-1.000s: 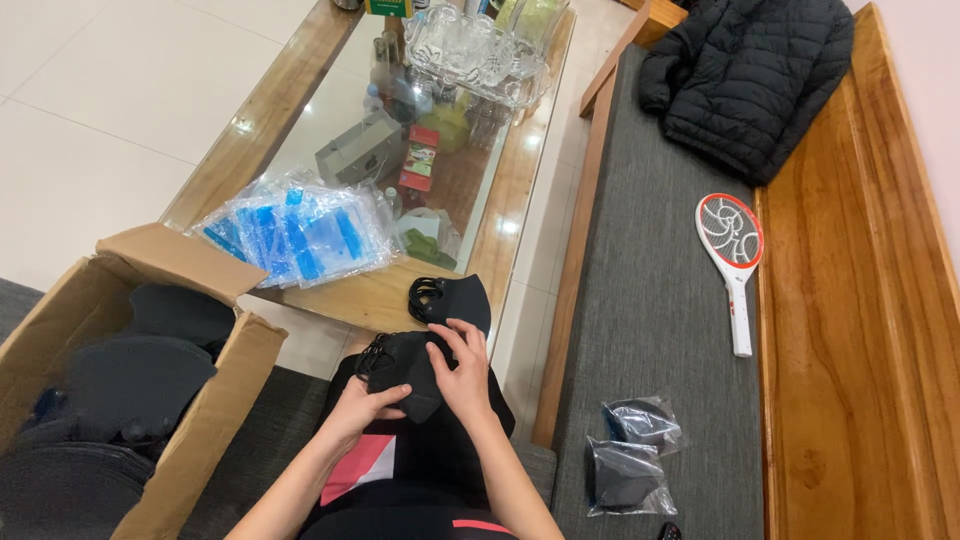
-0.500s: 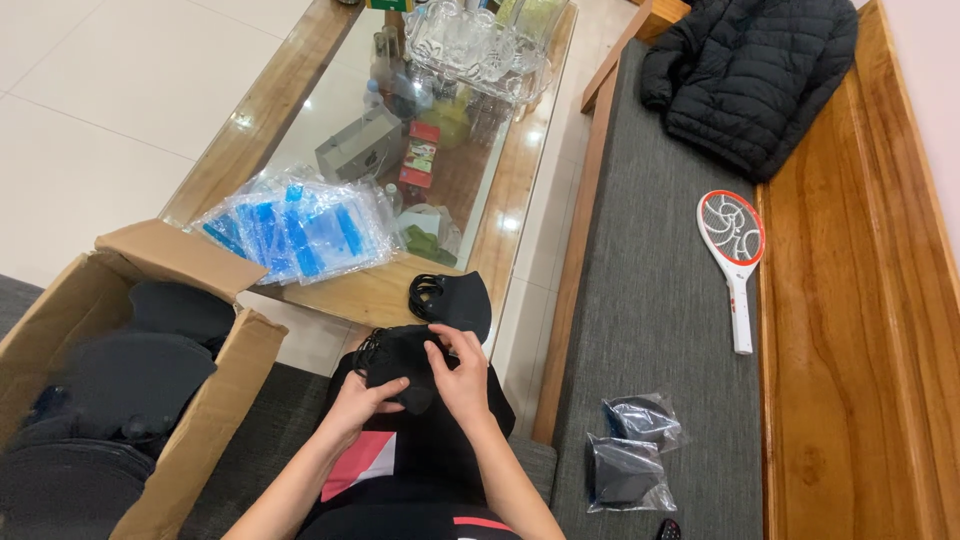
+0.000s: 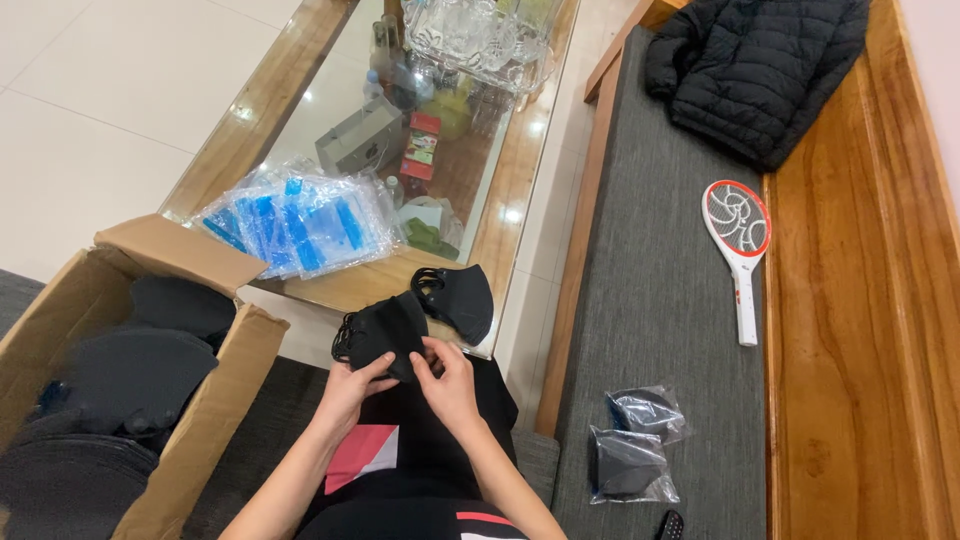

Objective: Packaging black fabric face masks into individual plastic bags

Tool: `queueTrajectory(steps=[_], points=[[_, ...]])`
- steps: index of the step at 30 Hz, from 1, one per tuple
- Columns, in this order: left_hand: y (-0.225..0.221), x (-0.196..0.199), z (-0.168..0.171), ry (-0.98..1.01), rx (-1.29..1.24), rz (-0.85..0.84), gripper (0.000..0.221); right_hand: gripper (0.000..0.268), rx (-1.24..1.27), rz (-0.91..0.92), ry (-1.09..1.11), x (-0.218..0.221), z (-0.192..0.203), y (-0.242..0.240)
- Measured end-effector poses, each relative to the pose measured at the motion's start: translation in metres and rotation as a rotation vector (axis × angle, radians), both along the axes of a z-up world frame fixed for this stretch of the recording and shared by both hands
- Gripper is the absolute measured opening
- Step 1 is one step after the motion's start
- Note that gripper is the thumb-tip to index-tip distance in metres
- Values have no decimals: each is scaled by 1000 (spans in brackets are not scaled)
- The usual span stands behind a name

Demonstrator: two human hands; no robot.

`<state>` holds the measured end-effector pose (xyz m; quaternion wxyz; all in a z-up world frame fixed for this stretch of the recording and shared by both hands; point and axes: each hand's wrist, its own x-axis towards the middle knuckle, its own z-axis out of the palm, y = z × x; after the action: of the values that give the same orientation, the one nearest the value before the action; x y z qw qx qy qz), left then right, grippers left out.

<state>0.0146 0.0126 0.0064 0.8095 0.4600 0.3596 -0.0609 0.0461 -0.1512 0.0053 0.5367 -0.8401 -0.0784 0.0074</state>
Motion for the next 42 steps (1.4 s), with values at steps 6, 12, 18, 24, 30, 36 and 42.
queueTrajectory(steps=[6, 12, 18, 24, 30, 36, 42], points=[[-6, -5, -6, 7, -20, 13, 62, 18, -28, 28, 63, -2, 8, 3], [-5, -6, -14, -16, -9, -7, 65, 21, 8, 43, 141, 0, 31, 4], [-5, -2, -4, -19, 9, -4, 66, 16, 8, 51, 171, 14, -6, -3], [-3, -4, -15, 42, 14, 27, 63, 20, 562, -135, 292, 42, -56, -9], [11, -12, -23, 69, 19, 114, 54, 19, 594, -458, 439, 79, -64, -32], [12, -12, -30, 60, 23, 149, 47, 18, 642, -502, 492, 83, -74, -33], [8, -7, -17, 69, 14, 131, 45, 19, 588, -516, 513, 88, -87, -40]])
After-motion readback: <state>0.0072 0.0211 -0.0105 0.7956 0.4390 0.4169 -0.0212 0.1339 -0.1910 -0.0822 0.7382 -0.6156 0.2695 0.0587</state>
